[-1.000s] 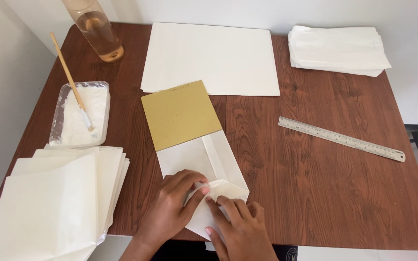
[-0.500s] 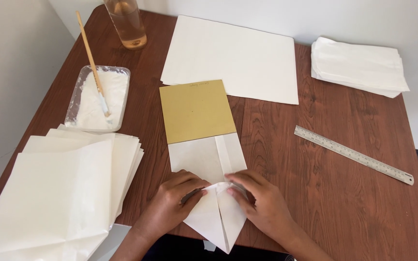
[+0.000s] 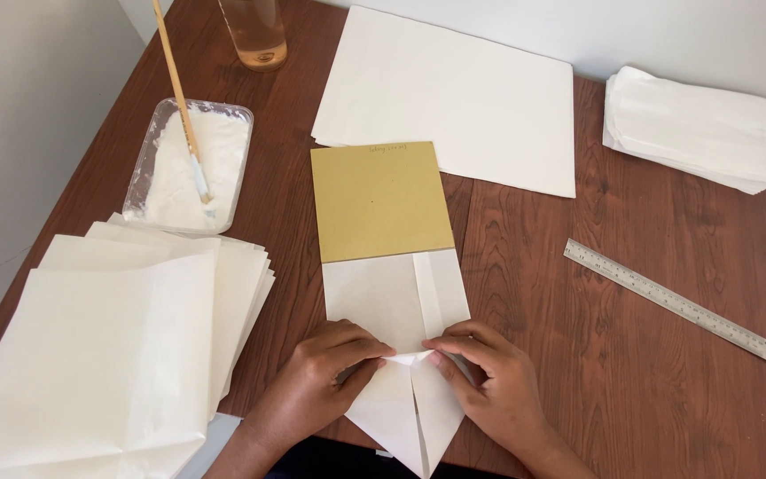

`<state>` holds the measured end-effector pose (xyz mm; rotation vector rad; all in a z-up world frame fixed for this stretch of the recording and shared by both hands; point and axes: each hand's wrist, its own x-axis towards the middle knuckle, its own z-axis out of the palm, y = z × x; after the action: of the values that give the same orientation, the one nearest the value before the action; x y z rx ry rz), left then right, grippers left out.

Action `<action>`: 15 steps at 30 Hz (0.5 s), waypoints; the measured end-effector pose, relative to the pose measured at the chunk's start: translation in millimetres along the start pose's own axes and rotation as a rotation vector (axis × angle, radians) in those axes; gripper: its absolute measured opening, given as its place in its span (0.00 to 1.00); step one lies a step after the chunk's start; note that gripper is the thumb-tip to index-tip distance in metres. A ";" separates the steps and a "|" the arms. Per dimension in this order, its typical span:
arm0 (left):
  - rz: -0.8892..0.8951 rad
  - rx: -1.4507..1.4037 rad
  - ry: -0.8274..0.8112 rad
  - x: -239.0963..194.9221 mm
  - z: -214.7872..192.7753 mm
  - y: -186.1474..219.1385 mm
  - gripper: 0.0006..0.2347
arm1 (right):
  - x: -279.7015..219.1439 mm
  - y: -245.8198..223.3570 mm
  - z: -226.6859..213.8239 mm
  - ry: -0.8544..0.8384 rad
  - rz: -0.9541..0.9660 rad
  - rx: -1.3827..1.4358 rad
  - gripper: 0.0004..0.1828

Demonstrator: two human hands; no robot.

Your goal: The person is manually folding and gluing paper sheets to create a bag using a cardboard template.

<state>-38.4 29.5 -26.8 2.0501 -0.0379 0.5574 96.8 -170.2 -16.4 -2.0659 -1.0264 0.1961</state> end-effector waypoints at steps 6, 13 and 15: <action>0.018 -0.041 -0.047 3.1 -4.9 4.6 0.08 | -5.4 12.7 5.6 0.049 -0.180 -0.115 0.09; 0.062 -0.029 -0.084 3.5 -7.9 10.6 0.06 | -8.2 8.9 3.7 0.103 -0.357 -0.201 0.14; 0.071 -0.032 -0.077 3.9 -7.1 10.5 0.06 | -9.3 4.5 0.0 0.084 -0.388 -0.210 0.15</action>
<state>-40.1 30.6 -13.7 2.0443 -0.1647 0.5177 93.4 -178.5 -21.5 -1.9893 -1.4178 -0.2028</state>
